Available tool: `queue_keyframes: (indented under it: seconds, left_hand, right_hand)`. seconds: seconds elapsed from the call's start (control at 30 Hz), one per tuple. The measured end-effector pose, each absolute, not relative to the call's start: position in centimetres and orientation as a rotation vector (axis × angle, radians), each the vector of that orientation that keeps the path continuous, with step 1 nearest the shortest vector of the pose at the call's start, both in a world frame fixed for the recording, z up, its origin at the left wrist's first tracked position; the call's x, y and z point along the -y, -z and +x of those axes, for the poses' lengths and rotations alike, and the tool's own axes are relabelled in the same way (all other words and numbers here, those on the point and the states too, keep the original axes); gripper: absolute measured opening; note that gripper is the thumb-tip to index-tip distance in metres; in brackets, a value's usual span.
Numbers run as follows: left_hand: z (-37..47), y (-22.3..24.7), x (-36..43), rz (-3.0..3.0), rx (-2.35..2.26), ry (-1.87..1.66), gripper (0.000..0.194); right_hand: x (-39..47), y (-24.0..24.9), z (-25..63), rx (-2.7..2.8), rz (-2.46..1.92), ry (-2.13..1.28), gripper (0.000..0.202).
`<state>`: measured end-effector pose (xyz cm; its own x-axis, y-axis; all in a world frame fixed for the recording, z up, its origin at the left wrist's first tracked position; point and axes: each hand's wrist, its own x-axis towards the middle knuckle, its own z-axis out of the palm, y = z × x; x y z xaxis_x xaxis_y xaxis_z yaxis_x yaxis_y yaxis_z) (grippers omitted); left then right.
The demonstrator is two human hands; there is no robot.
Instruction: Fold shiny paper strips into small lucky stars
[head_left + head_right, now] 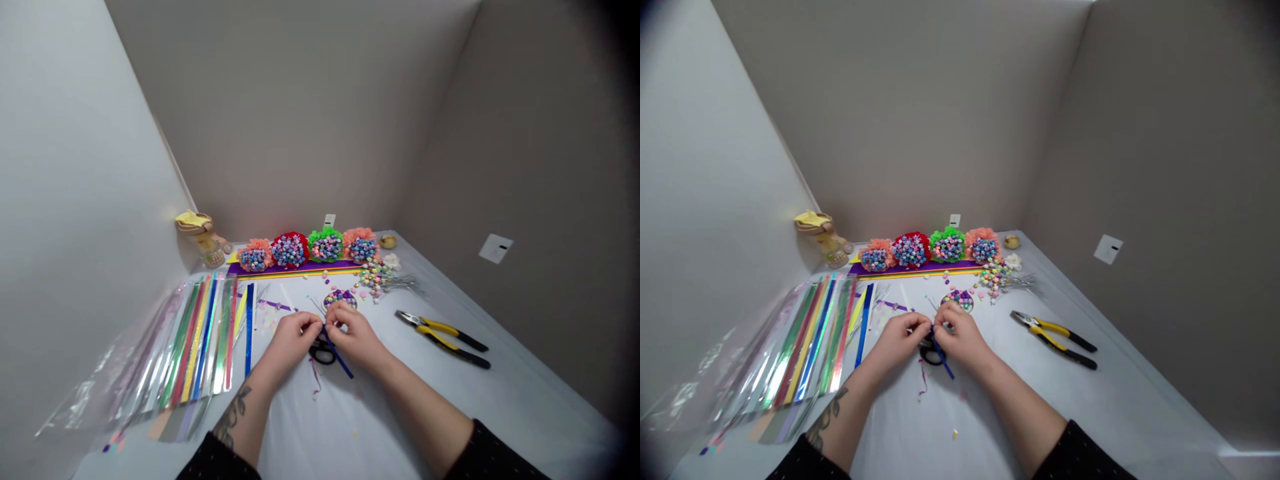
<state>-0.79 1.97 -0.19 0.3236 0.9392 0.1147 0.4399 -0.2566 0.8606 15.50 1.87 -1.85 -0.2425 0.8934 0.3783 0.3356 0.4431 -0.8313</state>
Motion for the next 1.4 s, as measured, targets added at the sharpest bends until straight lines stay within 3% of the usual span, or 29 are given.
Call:
queue_keyframes:
  seconds: [0.87, 1.17, 1.4]
  left_hand:
    - [0.3, 0.2, -1.6, 1.71, -1.368, -1.1, 0.012]
    - [0.0, 1.1, -1.5, 2.036, -1.161, -1.082, 0.026]
    - [-0.4, 1.4, -1.6, 2.219, -1.24, -1.094, 0.025]
  right_hand:
    - [-1.7, 2.3, 14.3, 1.509, -1.136, -1.003, 0.01]
    - [-2.1, 3.1, 14.7, 1.409, -1.08, -1.166, 0.013]
    - [-2.1, 2.9, 14.5, 1.309, -1.079, -1.33, 0.02]
